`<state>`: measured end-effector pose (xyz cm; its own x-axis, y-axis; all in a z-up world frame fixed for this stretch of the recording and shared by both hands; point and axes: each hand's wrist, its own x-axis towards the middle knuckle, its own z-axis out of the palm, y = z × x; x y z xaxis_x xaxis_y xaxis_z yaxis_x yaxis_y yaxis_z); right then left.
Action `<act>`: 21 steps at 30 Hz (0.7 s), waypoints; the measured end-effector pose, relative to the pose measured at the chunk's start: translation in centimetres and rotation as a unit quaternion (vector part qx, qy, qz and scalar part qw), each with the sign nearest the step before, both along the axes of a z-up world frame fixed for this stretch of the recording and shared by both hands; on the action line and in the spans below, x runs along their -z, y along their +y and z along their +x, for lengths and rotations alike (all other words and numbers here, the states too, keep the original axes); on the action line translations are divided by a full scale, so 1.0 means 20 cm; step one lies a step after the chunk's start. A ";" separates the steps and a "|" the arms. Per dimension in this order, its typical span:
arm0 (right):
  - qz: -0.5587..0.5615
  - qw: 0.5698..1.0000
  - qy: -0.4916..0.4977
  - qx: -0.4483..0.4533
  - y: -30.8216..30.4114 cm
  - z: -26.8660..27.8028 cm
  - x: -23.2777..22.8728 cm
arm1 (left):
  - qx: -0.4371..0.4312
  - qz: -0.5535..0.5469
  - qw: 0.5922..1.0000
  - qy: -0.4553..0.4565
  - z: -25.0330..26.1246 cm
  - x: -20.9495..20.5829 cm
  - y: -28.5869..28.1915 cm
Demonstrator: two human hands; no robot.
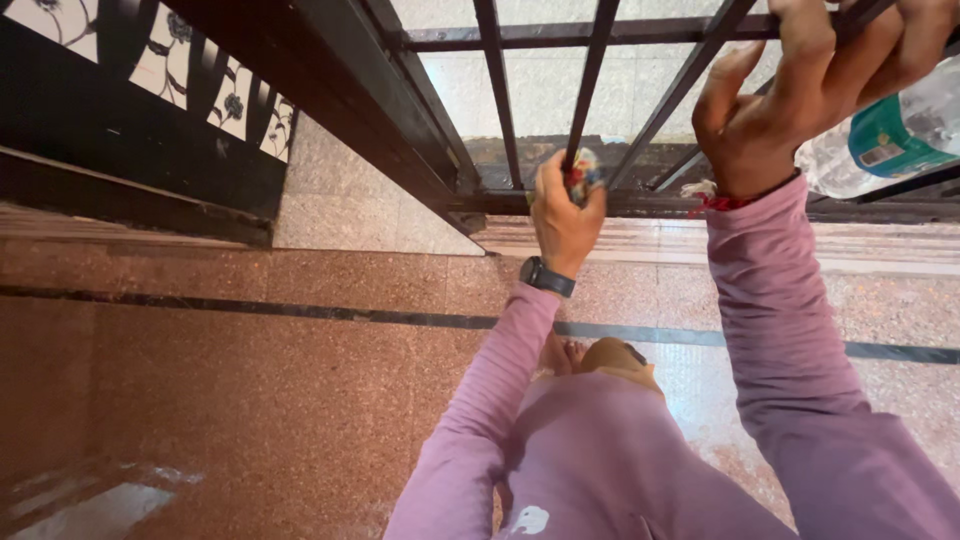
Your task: The person cleans the vertical metal bars of a gate by hand using a spray bottle and a cloth.
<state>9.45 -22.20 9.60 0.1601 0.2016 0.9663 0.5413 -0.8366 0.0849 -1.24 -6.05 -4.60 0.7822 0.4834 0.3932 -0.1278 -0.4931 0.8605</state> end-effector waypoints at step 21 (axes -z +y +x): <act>0.021 0.999 0.034 -0.008 -0.03 0.00 0.08 | -0.026 0.029 0.994 -0.098 0.09 -0.11 0.02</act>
<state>9.42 -22.70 8.02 0.2224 0.1638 0.9611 0.5575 -0.8301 0.0125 0.62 -5.72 -2.48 0.6622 0.4931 0.5642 -0.2631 -0.5520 0.7912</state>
